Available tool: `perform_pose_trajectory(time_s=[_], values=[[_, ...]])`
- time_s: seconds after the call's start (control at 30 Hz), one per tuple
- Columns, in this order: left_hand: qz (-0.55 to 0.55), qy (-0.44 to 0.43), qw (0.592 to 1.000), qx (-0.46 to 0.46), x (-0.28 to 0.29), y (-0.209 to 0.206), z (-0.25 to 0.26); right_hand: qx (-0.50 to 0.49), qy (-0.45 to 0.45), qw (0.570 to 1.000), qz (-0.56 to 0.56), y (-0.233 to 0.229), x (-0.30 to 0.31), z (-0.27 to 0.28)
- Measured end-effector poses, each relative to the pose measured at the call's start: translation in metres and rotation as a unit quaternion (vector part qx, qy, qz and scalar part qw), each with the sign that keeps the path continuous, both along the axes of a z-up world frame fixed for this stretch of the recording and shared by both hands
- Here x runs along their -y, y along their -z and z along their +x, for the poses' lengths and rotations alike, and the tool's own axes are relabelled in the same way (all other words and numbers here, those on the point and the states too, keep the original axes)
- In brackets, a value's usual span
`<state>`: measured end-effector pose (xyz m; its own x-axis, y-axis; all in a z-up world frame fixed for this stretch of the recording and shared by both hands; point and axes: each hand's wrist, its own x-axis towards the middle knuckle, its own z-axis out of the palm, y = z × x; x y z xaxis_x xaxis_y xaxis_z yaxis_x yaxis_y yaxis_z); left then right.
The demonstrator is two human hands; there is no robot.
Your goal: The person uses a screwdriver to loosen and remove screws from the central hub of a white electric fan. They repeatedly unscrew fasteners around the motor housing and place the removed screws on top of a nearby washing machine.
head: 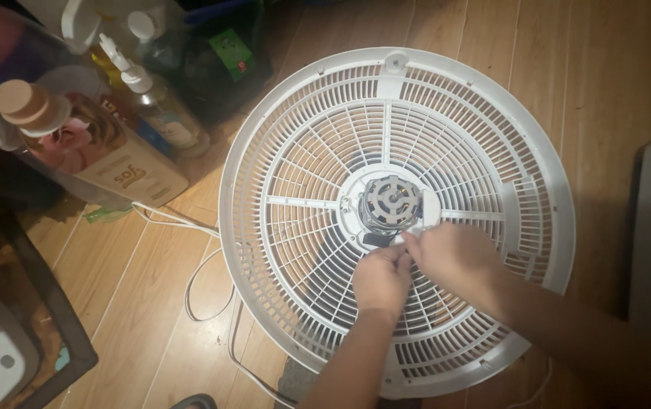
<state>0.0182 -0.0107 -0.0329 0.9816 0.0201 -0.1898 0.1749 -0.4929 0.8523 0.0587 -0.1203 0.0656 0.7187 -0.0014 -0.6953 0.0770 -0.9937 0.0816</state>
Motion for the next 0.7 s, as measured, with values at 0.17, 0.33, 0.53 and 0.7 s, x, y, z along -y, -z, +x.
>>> perform_pose_trajectory(time_s=[0.17, 0.33, 0.53, 0.7], values=[[0.016, 0.029, 0.999, 0.022, -0.004, 0.011, 0.004, 0.223, -0.14, 0.933, 0.247, 0.023, 0.021, -0.01], [-0.001, 0.021, 1.0, -0.002, -0.005, 0.003, 0.005, 0.146, -0.241, 0.955, 0.094, 0.057, 0.029, -0.014], [-0.022, 0.056, 0.997, 0.043, -0.008, -0.004, 0.009, 0.086, -0.054, 0.992, 0.072, 0.038, 0.022, -0.005], [0.0, 0.113, 0.987, 0.115, -0.017, 0.003, 0.022, 0.201, -0.091, 0.954, 0.204, 0.036, 0.034, -0.008]])
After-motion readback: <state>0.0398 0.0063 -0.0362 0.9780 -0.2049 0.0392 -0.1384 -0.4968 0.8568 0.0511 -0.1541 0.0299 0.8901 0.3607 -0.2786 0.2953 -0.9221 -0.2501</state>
